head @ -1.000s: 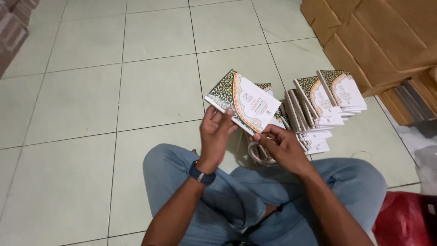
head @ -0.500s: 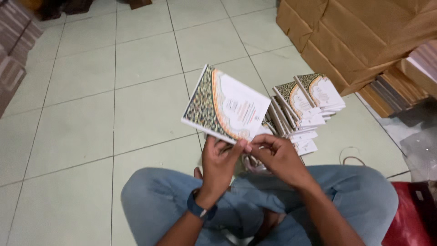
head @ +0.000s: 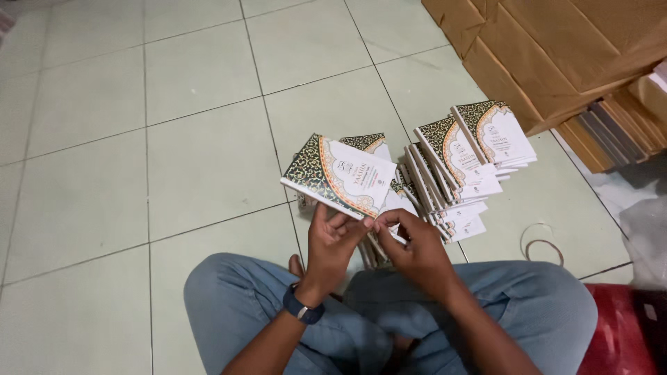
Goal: The person sits on the floor and repeatedly picks up small books, wraps a strip of adhesive tape around the spine, and places the finished book into a growing stack. The person handles the books one at a time and uses a roll of tape to secure each spine.
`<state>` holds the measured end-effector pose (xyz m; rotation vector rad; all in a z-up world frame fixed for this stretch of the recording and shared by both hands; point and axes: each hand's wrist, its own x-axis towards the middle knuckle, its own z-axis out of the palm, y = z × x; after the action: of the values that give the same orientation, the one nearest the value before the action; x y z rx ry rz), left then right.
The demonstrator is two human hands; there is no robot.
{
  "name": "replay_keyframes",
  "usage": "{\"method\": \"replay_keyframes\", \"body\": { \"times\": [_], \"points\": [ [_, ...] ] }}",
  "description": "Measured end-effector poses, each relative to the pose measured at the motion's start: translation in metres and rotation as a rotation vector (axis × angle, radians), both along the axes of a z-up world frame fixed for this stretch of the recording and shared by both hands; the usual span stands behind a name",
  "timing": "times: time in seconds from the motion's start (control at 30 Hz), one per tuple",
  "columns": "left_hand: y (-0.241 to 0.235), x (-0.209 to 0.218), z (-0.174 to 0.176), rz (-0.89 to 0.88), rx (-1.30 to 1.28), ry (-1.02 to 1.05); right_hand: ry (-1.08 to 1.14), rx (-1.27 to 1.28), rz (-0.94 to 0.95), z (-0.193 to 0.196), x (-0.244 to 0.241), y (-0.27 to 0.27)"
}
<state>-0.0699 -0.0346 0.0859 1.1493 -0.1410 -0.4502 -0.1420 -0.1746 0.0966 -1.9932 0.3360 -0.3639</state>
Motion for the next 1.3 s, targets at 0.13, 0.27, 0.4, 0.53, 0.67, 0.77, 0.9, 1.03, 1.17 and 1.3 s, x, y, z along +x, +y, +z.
{"method": "replay_keyframes", "body": {
  "times": [0.13, 0.27, 0.4, 0.53, 0.67, 0.77, 0.9, 1.03, 1.17, 1.3],
  "points": [
    [-0.004, 0.015, 0.004, -0.011, 0.046, 0.033, -0.093, -0.475, -0.006, -0.011, 0.014, 0.000],
    [-0.002, 0.033, 0.009, -0.036, 0.103, 0.077, 0.044, -0.710, -0.097, -0.032, 0.024, -0.026],
    [0.006, 0.045, -0.048, -0.150, -0.120, 0.161, 0.127, -0.254, -0.321, -0.038, 0.019, -0.069],
    [-0.011, 0.017, -0.097, -0.313, -0.282, 0.261, 0.110, -0.225, -0.445, -0.013, 0.019, -0.066],
    [-0.012, -0.002, -0.133, -0.493, 0.492, -0.128, 0.198, -0.175, -0.466, -0.025, 0.019, -0.072],
    [-0.004, 0.022, -0.135, -0.457, 0.841, -0.679, 0.228, -0.178, -0.428, -0.026, 0.022, -0.075],
    [0.009, 0.091, -0.113, -0.082, 1.025, -0.421, 0.194, -0.124, -0.400, -0.022, 0.017, -0.073],
    [0.015, 0.173, -0.183, 0.312, 1.178, -0.527, 0.126, -0.089, -0.371, -0.035, 0.016, -0.074],
    [0.017, 0.196, -0.198, 0.291, 1.059, -0.004, 0.205, -0.053, -0.291, -0.031, 0.021, -0.075],
    [0.029, 0.210, -0.205, 0.308, 0.790, 0.154, 0.217, -0.019, -0.259, -0.033, 0.021, -0.075]
  ]
}}
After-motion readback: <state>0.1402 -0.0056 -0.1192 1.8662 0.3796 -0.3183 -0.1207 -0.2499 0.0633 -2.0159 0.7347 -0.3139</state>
